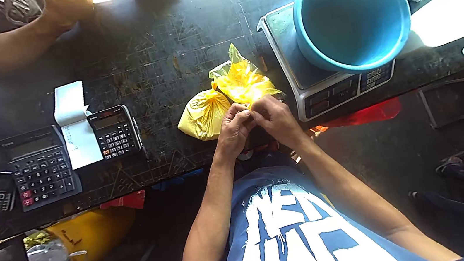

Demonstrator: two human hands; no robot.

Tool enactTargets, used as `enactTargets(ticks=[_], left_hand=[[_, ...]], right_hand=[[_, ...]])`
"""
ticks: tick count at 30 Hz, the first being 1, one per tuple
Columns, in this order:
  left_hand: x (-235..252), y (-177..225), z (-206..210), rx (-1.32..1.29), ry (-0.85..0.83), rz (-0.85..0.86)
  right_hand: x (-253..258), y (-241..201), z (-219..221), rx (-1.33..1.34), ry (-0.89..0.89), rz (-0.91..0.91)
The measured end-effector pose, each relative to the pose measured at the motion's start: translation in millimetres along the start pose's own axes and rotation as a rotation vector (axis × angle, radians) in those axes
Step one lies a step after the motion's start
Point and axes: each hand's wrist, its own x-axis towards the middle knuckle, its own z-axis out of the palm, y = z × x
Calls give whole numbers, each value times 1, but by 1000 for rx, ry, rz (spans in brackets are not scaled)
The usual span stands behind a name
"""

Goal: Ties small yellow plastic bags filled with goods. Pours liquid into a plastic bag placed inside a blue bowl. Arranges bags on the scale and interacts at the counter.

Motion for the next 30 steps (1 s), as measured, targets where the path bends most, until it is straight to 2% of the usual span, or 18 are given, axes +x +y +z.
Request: enactTargets(ticks=[4,12,19,24,30], left_hand=[[-2,-1,-2,16,10,-33],[-5,2,0,-6,-24,-36],[-13,6,-4,55,-47,-32],[-19,15,-9,121,-38,-10],[-23,15,-11,201,-33,41]], right_hand=[[-3,4,-1,-34,-17,-45],[-10,1,4,24,87,-10],[-18,-11,3,-45,23,10],[-17,-20,8,-12,25,-21],[-15,-26,19,-37,71,29]])
